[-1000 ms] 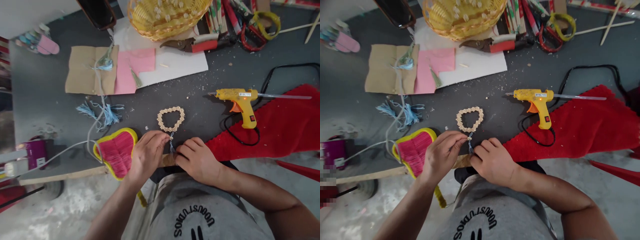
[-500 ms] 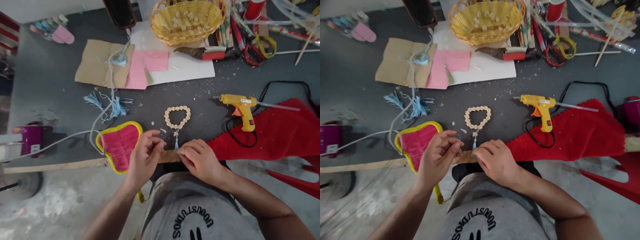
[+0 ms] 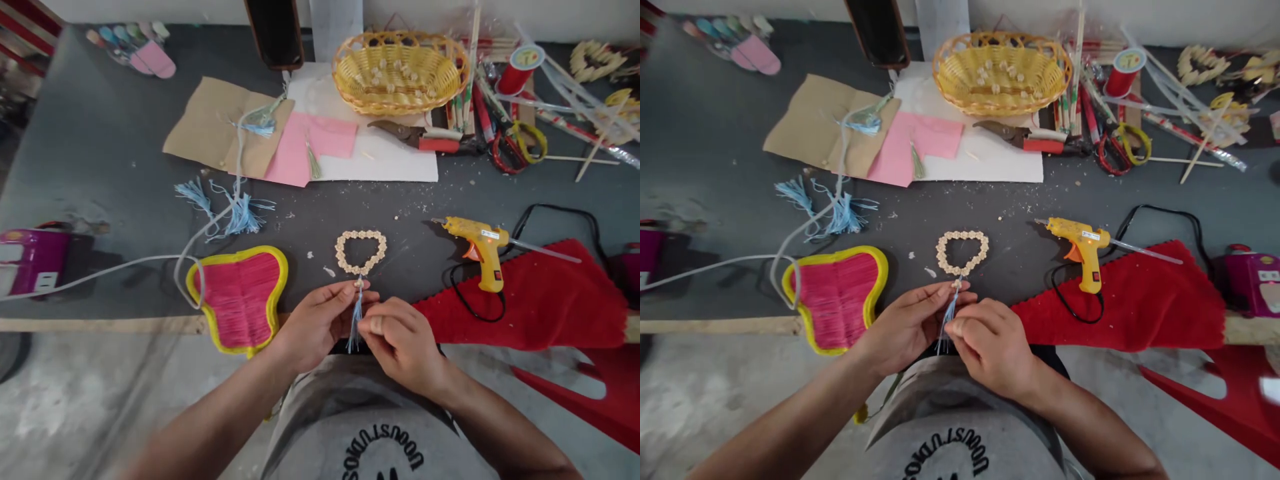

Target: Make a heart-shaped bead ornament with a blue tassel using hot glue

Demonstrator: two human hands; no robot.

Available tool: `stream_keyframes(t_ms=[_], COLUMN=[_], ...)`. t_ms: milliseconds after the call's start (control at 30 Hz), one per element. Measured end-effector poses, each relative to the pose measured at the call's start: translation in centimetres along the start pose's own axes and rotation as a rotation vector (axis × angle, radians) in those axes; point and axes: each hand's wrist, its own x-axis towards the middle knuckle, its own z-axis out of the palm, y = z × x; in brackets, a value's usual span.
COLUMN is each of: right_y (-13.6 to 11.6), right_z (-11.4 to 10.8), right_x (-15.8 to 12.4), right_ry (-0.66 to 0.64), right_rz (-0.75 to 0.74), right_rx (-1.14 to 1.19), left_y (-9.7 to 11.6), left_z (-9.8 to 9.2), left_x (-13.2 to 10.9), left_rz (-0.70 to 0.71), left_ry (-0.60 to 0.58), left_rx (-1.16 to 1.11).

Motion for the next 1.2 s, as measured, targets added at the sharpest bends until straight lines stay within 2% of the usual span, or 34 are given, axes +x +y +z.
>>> stream_keyframes(t_ms=[100,167,333,467,767,1200], right_y=[0.2,0.4,1.6,2.5,2.9,3.0], right_z=[-0.3,-0.7,-1.7,-1.6,-1.2,-1.0], right_x=[-0.2,-0.2,1.2,2.5,2.8,2.7], right_ry=[-0.05,-0.075,-0.024,-0.091,-0.16,-0.143], right_rz=[-0.092,-0.102,0.12,0.197,0.15,0.152], right_rx=[-0.12,-0.103,-0.057,-0.092,-0.167,-0.185], left_y=[0.2,0.4,0.7,0.9,1.2,0.9], left_z=[0.3,0.6,0.9,0.8,1.2,0.8], left_x=[0.2,0.1,0.2,0.5,0.5,0.8], left_rz=[-0.01,-0.026,-0.02,-0.01,0.0,-0.024], left_ry=[0.028,0.05,0.043,0.04,0.009,0.005], left_rx=[0.034,0.065,0.134,0.175,0.154,0.128])
